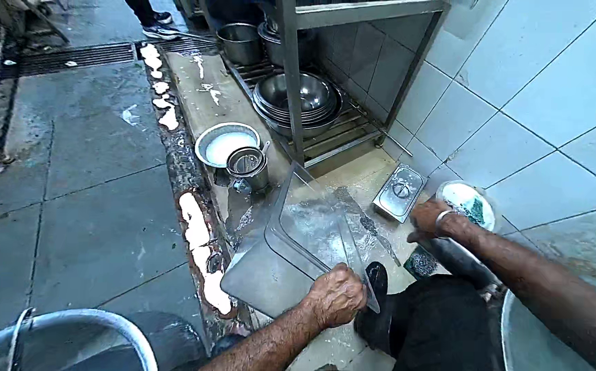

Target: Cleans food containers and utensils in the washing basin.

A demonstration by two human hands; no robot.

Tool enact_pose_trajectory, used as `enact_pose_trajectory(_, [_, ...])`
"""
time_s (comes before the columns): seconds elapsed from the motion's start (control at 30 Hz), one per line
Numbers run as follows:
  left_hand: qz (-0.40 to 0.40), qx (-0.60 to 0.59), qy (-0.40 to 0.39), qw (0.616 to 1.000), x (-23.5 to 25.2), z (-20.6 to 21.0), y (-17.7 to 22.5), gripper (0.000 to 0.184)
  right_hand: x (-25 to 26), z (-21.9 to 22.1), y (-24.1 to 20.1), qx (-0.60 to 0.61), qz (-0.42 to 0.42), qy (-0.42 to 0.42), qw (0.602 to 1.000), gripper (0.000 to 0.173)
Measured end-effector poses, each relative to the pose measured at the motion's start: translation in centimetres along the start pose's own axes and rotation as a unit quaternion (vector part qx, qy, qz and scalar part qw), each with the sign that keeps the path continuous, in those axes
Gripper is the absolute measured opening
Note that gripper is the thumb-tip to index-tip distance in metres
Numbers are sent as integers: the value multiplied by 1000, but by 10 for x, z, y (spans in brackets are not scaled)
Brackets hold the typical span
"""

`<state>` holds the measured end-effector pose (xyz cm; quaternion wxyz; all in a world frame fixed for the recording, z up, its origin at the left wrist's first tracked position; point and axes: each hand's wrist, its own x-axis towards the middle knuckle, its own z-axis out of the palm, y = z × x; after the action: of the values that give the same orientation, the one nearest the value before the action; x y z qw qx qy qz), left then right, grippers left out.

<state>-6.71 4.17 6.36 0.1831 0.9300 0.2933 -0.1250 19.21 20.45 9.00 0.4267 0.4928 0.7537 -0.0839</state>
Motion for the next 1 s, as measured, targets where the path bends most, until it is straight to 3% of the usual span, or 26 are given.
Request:
enact_pose_trajectory(0.13, [-7, 8, -2, 1000, -2, -4, -4, 40, -50, 44, 43, 118, 126, -23, 985, 62])
enact_pose_trajectory(0.3, [-24, 17, 14, 999, -10, -11, -16, 47, -108, 152, 96, 209, 250, -58, 944, 65])
enact_pose_trajectory(0.4, [-30, 27, 48, 998, -20, -16, -27, 50, -137, 206, 104, 236, 307, -87, 918, 61])
enact_pose_trajectory(0.57, [-16, 65, 107, 992, -38, -30, -35, 65, -139, 285, 83, 252, 287, -188, 905, 73])
enact_pose_trajectory(0.67, [-17, 74, 144, 987, -35, -26, -25, 66, -118, 339, 74, 237, 253, -193, 918, 71])
enact_pose_trajectory(0.73, [-21, 83, 161, 983, -34, -26, -23, 66, -116, 337, 63, 228, 228, -187, 928, 66])
enact_pose_trajectory(0.83, [-29, 96, 194, 976, -35, -27, -29, 65, -124, 299, 44, 251, 235, -171, 923, 51])
enact_pose_trajectory(1.0, [-75, 97, 236, 964, -43, -31, -48, 65, -119, 316, 41, 290, 259, -121, 913, 45])
